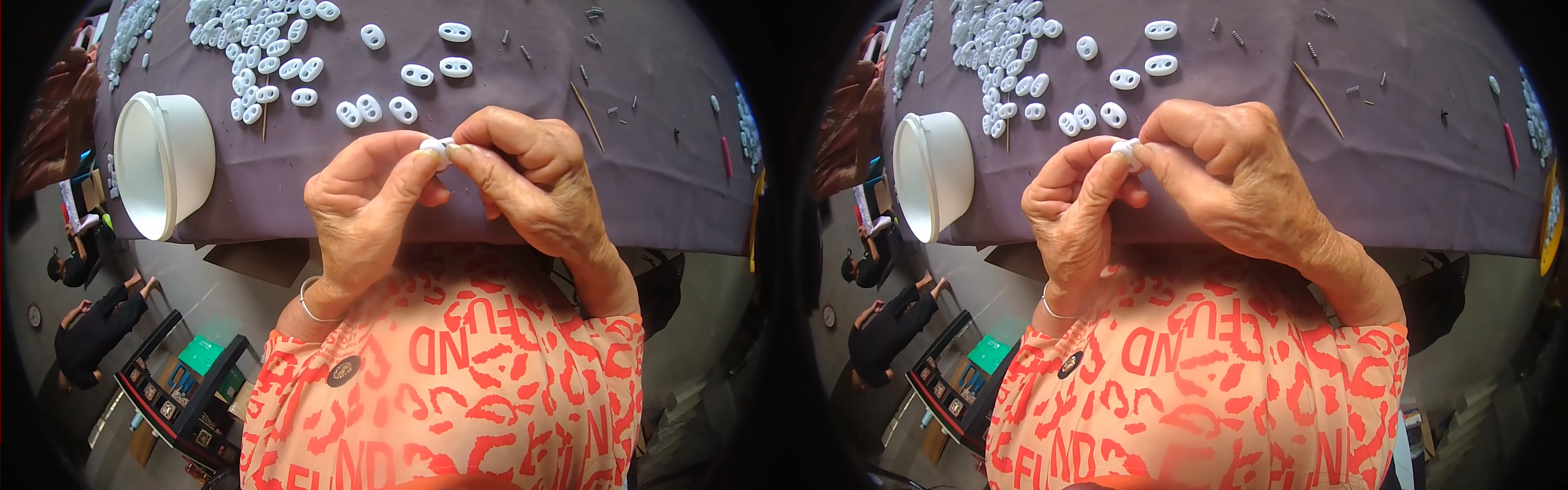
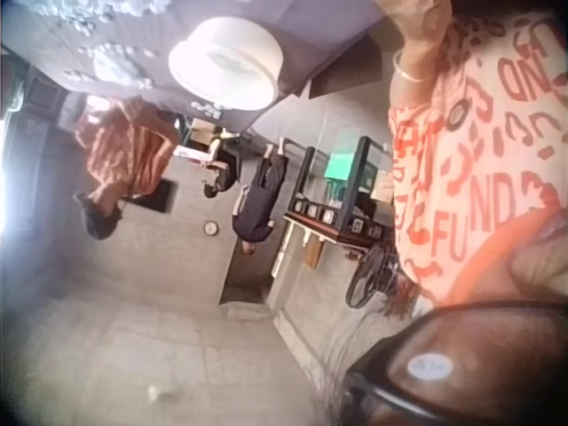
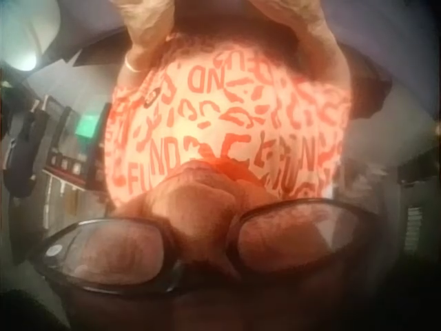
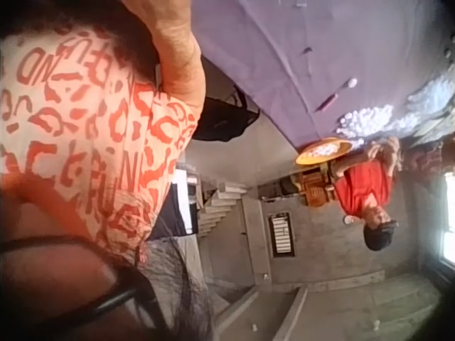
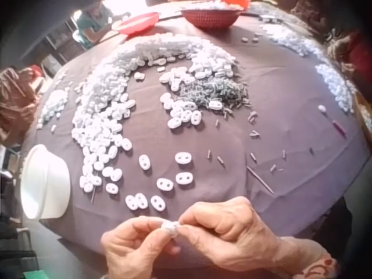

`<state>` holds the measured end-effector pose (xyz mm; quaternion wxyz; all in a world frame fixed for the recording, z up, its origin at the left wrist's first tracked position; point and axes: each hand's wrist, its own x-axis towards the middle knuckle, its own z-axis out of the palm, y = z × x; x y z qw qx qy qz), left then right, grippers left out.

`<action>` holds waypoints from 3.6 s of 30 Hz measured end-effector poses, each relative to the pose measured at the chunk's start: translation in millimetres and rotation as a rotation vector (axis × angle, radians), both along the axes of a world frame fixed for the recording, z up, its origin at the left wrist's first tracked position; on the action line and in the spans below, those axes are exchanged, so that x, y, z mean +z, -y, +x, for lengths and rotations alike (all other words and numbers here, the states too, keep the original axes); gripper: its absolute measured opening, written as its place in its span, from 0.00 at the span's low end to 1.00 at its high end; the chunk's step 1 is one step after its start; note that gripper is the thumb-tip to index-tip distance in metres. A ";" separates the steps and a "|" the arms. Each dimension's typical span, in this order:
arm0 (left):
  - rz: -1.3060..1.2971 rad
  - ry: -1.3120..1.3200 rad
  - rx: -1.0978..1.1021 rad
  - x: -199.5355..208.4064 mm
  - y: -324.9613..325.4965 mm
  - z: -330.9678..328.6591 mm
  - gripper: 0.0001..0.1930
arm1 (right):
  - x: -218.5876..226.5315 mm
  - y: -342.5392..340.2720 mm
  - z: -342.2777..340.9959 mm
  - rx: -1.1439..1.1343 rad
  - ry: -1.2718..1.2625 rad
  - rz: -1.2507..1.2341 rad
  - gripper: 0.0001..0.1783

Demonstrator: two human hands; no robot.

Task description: The person assembles plastic cord locks by hand, inserting small springs into the plastic components and pressing the pieces together.

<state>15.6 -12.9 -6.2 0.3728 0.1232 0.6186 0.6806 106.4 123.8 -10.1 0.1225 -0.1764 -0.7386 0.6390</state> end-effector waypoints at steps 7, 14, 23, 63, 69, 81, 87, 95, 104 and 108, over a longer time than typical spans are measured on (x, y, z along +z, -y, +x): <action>-0.039 -0.026 -0.012 3.0 -1.7 0.2 0.07 | 0.2 -2.2 0.7 0.040 0.003 0.003 0.05; 0.035 -0.010 -0.010 0.0 0.6 -8.2 0.07 | -3.9 0.3 -4.9 0.044 -0.146 0.147 0.02; 0.180 0.326 0.011 1.6 0.1 -13.9 0.06 | -2.2 9.2 -10.3 -0.083 -0.287 0.598 0.13; 0.030 0.016 -0.014 0.8 2.8 -1.6 0.06 | -12.7 9.3 -7.6 0.048 -0.319 0.809 0.12; 0.033 -0.037 -0.011 -1.3 3.7 -0.4 0.05 | -15.3 10.2 -7.7 0.063 -0.319 0.851 0.13; 0.047 -0.148 0.025 -5.4 2.4 3.5 0.05 | -18.2 15.0 -9.6 0.041 -0.334 0.928 0.11; 0.096 -0.114 0.026 -5.4 1.5 0.6 0.06 | -17.7 14.2 -11.4 0.032 -0.328 0.899 0.15; 0.133 0.010 -0.009 -0.3 5.9 -1.9 0.07 | -11.3 14.5 -6.9 -0.043 -0.310 0.729 0.23; 0.121 0.021 0.009 -3.9 4.6 -3.4 0.07 | -14.8 12.3 -9.0 -0.019 -0.339 0.803 0.18; 0.096 -0.042 -0.011 -5.2 2.8 -2.5 0.07 | -17.6 12.7 -11.1 -0.025 -0.386 0.842 0.13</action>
